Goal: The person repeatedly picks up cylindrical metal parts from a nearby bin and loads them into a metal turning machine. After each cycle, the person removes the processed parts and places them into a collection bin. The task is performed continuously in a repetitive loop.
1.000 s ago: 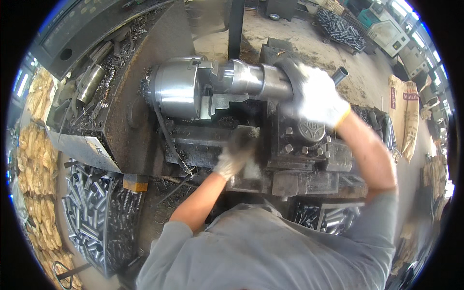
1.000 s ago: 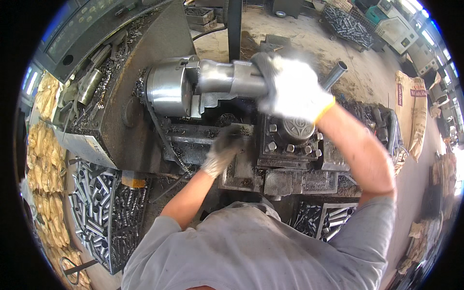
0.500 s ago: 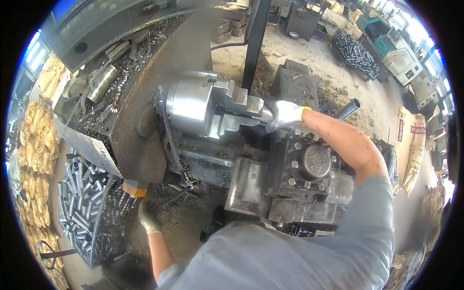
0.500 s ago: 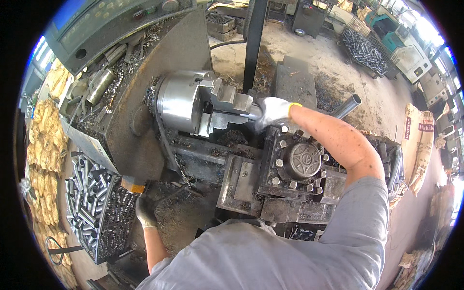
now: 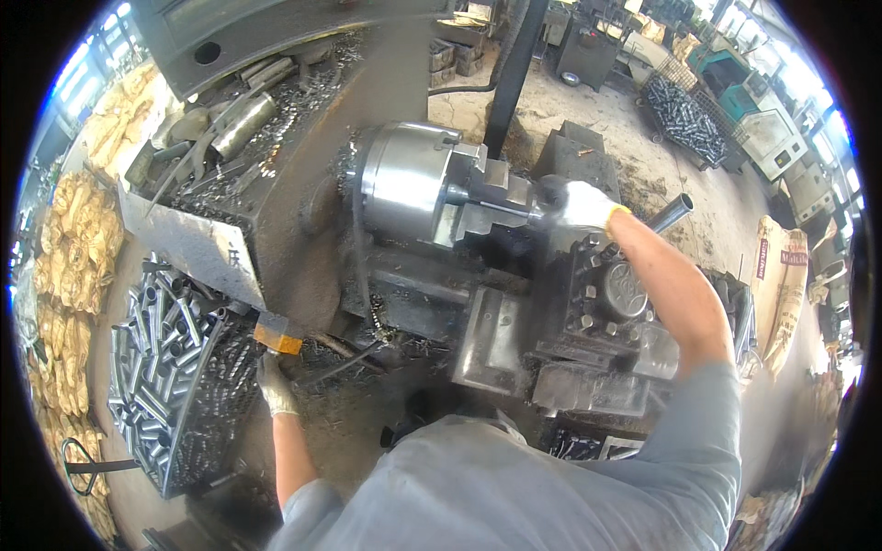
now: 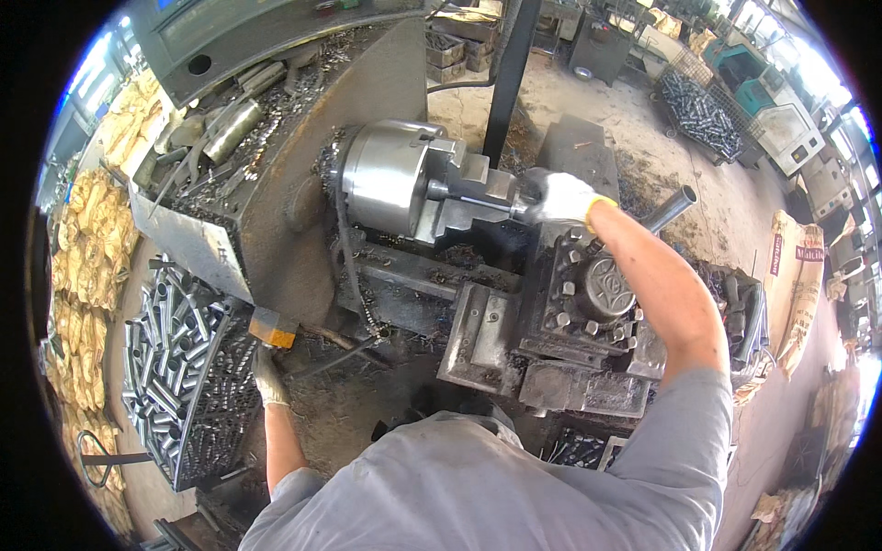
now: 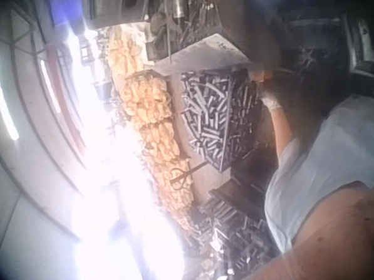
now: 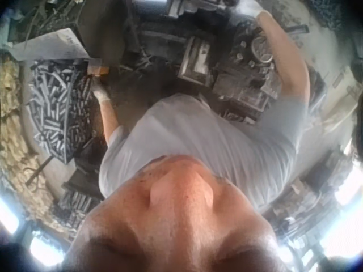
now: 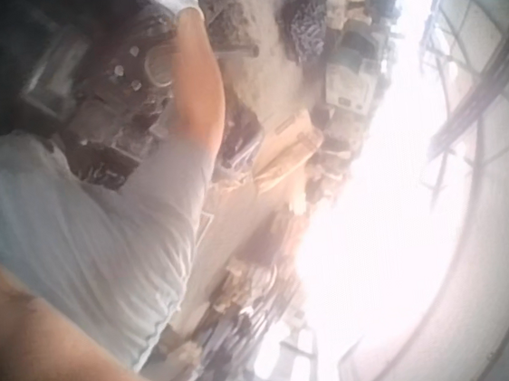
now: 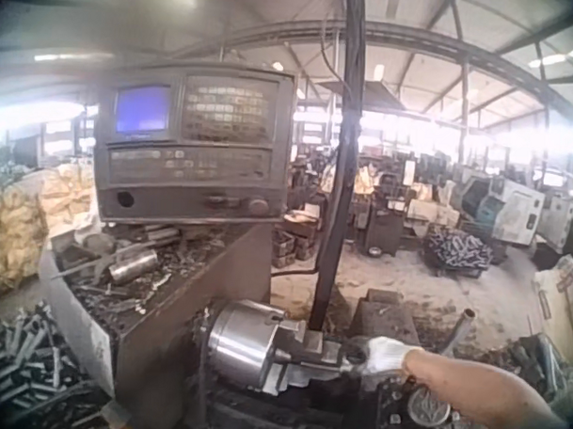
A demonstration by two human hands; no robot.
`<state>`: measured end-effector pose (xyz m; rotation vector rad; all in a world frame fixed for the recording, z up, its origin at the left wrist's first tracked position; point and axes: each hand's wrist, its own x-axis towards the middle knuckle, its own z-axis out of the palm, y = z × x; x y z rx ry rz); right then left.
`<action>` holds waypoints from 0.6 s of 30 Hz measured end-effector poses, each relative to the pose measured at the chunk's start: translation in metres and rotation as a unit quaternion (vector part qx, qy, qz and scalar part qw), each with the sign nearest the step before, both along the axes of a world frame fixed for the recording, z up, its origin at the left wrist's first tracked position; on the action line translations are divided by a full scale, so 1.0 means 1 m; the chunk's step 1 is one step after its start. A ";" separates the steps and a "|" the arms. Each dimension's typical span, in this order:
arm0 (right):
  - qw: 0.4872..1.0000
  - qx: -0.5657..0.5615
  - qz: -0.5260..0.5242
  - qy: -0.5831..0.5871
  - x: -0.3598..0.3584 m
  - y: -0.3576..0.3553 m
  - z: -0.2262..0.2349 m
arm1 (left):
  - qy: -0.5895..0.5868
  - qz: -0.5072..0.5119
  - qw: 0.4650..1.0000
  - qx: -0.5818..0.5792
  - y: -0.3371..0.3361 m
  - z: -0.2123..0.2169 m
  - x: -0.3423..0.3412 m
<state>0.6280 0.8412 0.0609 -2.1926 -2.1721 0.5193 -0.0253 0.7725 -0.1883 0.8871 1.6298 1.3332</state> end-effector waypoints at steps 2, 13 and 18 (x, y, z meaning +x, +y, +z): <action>0.993 0.113 -0.030 -0.029 0.006 -0.042 0.028 | -0.004 0.040 0.999 0.000 -0.006 0.004 0.001; 0.892 0.299 -0.069 0.333 -0.158 -0.283 0.036 | 0.444 -0.109 0.715 0.528 0.113 0.307 0.216; 0.862 0.202 -0.161 0.435 -0.167 -0.291 -0.011 | 0.630 -0.129 0.711 0.284 0.237 0.379 0.305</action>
